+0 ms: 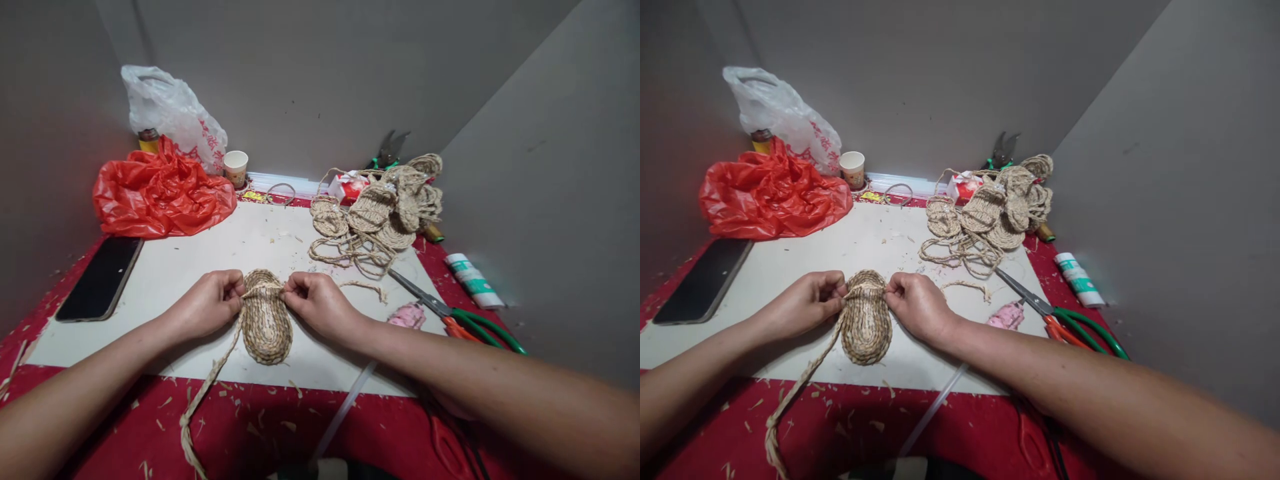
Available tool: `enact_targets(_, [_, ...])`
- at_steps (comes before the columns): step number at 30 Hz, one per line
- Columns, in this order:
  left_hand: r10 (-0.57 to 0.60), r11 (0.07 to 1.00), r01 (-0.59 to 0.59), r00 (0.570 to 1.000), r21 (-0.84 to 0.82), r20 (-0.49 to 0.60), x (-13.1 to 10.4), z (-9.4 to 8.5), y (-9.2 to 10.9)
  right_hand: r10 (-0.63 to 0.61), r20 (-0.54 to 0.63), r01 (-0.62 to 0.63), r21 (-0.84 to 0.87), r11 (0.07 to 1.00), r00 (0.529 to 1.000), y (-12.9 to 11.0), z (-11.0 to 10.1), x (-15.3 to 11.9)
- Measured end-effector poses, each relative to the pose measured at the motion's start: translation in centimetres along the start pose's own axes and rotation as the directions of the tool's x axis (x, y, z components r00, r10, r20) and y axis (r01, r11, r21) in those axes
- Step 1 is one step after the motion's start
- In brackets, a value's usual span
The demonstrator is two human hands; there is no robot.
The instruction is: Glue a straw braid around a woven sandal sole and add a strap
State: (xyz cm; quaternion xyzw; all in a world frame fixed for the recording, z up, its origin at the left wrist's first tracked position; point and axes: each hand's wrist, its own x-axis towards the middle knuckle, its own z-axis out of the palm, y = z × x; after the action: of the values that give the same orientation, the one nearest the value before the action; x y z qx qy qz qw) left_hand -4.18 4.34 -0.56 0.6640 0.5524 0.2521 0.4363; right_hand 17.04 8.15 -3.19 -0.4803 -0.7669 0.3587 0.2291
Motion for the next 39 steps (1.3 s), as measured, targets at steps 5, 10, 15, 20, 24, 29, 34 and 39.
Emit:
enact_targets(5, [0.007,1.000,-0.007,1.000,-0.021,0.023,0.0,0.0,-0.4,-0.006,0.017,0.007,-0.012,1.000,1.000,0.1,0.0,-0.1])
enact_targets(10, [-0.002,1.000,0.003,1.000,-0.007,0.027,0.2,0.0,-0.6,-0.006,0.013,0.006,-0.018,1.000,1.000,0.2,-0.1,-0.1])
enact_targets(15, [0.008,1.000,-0.008,1.000,0.002,0.022,0.2,0.0,-0.6,-0.014,0.012,0.014,-0.008,1.000,1.000,0.1,-0.1,-0.1])
enact_targets(20, [0.024,0.999,-0.024,1.000,0.039,0.013,0.2,-0.1,-0.5,0.018,0.007,-0.017,-0.045,0.999,1.000,-0.4,-0.1,0.1])
enact_targets(24, [0.013,1.000,-0.014,1.000,0.024,0.006,0.3,0.0,-0.4,0.000,0.005,0.001,-0.063,0.998,1.000,-0.5,-0.2,0.2])
enact_targets(29, [0.001,1.000,-0.001,1.000,-0.023,-0.028,0.3,0.1,-0.3,0.010,0.008,-0.010,-0.034,0.999,1.000,-0.7,-0.2,0.3])
enact_targets(34, [-0.058,0.984,0.055,0.998,-0.169,-0.013,0.2,0.1,-0.6,0.027,-0.002,-0.027,0.012,1.000,1.000,-0.6,0.1,0.9])
enact_targets(39, [-0.099,0.958,0.089,0.995,-0.271,-0.024,0.0,-1.0,-0.2,0.067,-0.006,-0.066,0.131,0.989,0.998,-1.3,-0.4,0.9])
